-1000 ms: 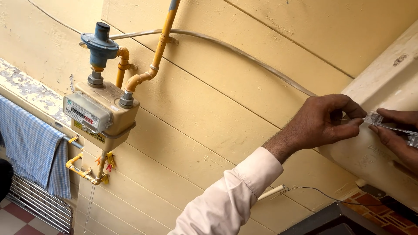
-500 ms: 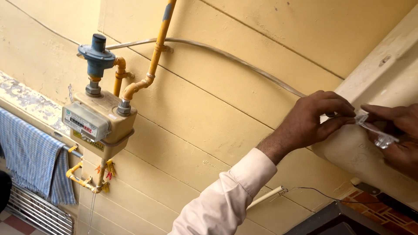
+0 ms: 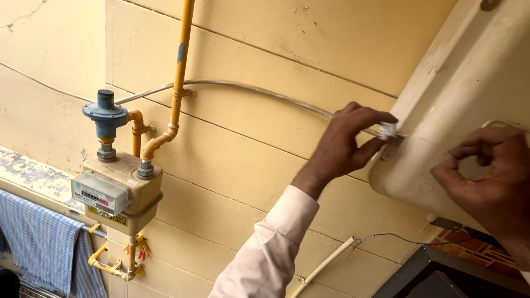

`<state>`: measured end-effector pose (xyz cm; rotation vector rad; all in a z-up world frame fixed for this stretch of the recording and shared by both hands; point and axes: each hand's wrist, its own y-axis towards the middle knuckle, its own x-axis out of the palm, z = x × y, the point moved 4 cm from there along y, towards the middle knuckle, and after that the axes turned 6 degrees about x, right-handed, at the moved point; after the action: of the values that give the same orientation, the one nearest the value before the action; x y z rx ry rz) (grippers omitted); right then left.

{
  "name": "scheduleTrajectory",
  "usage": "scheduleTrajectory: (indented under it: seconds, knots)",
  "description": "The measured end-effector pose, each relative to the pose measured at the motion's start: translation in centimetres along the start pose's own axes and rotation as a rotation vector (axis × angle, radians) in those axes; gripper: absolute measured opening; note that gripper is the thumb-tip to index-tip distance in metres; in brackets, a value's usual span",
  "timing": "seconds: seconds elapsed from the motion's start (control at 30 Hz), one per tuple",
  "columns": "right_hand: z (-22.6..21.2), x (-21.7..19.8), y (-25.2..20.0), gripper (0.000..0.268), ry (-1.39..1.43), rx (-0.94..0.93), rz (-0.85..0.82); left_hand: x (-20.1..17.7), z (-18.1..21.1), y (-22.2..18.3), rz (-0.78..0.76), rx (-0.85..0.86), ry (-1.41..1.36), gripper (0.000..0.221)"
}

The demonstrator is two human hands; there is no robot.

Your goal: The recorder is applying a plastic security seal through the latch of an electrical meter box.

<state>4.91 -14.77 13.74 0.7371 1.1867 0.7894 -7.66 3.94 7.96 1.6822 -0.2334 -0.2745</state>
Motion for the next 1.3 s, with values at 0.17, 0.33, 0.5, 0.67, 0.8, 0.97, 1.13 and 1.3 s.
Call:
scheduleTrajectory:
  seconds: [0.17,0.33,0.5,0.67,0.8,0.97,1.13,1.3]
  knots:
    - [4.8,0.4,-5.0,0.030,-0.064,0.203,-0.037,0.6,-0.7,-1.6,0.004,-0.195,-0.217,0.027]
    - [3.4,0.2,-5.3,0.029,-0.100,0.218,-0.044,1.1,-0.4,-1.6,0.080,-0.272,-0.422,0.025]
    - [-4.1,-3.8,-0.4,0.041,-0.157,-0.063,0.065,1.2,0.1,-1.8,0.090,-0.376,-0.416,0.023]
    - [-6.0,-0.2,3.9,0.057,-0.305,-0.349,0.059,1.4,-0.3,-2.2,0.117,-0.389,-0.433,0.023]
    - [-5.0,3.3,5.5,0.047,-0.361,-0.435,-0.152,1.3,-1.0,-3.0,0.133,-0.451,-0.464,0.026]
    - [-3.6,3.7,5.9,0.033,-0.263,-0.446,-0.192,-1.4,0.3,-3.2,0.152,-0.521,-0.750,0.053]
    - [-3.7,3.8,5.7,0.025,-0.240,-0.429,-0.177,-1.8,0.0,-4.6,0.065,-0.564,-1.309,0.045]
    - [-3.6,4.1,5.6,0.021,-0.251,-0.443,-0.130,-0.6,0.2,-4.9,0.049,-0.554,-1.104,0.038]
